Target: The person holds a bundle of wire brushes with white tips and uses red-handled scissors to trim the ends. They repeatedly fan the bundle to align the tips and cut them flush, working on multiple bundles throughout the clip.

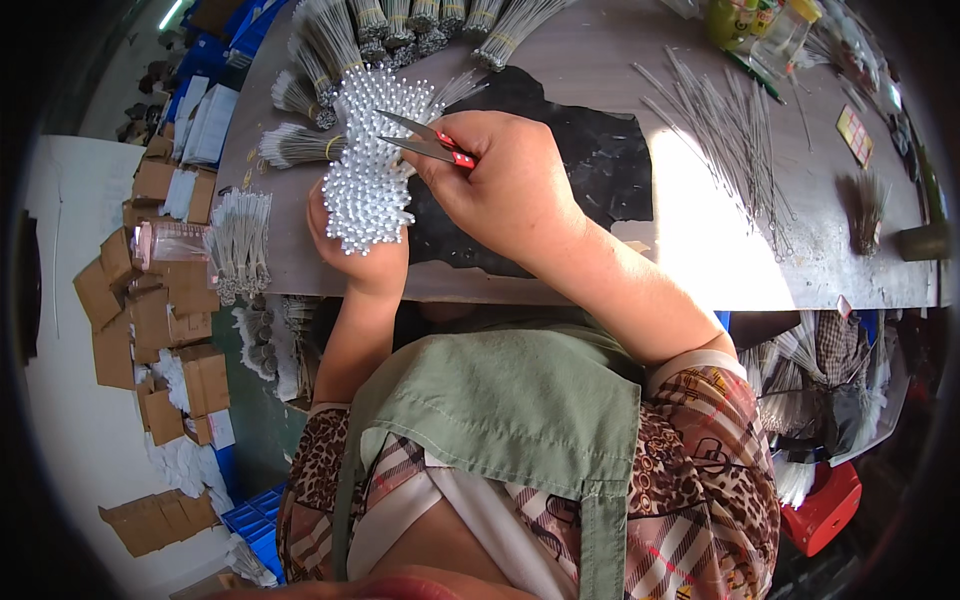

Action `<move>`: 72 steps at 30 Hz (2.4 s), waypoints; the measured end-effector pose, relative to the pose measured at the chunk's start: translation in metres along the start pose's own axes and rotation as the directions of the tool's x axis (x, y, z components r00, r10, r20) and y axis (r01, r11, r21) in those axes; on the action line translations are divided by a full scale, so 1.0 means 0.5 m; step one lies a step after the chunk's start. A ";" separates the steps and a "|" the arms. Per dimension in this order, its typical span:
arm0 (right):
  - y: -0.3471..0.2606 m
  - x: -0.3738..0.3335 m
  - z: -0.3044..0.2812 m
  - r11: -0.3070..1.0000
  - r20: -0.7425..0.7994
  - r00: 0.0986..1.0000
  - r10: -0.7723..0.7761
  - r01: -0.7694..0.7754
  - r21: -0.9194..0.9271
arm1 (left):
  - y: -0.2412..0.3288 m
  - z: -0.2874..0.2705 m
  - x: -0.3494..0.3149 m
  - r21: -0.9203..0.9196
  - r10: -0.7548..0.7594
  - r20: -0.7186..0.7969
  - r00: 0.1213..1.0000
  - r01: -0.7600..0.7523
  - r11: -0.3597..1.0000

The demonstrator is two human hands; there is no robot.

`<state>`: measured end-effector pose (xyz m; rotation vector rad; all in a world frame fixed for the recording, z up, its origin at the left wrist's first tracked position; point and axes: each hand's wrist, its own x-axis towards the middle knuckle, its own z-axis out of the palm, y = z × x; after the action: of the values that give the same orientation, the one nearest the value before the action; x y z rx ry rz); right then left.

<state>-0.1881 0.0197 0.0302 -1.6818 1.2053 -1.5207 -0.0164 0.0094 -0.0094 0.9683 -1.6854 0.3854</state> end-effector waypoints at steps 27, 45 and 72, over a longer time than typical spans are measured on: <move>-0.025 -0.012 -0.107 0.934 0.557 0.823 0.109 -0.277 0.227 | -0.049 -0.003 0.000 -0.297 -0.042 0.170 0.985 0.092 0.950; -0.040 -0.010 -0.121 0.962 0.632 0.727 0.268 -0.166 -0.216 | -0.072 -0.011 0.018 -0.250 0.236 0.205 0.950 -0.182 0.951; -0.004 -0.010 -0.076 0.947 0.576 0.792 0.201 -0.308 0.093 | -0.106 -0.002 -0.012 -0.046 0.083 0.333 0.939 -0.072 0.996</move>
<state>-0.2244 0.0310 0.0368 -1.6016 0.8923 -0.8449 0.0251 -0.0202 -0.0258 0.9849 -2.0371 0.2521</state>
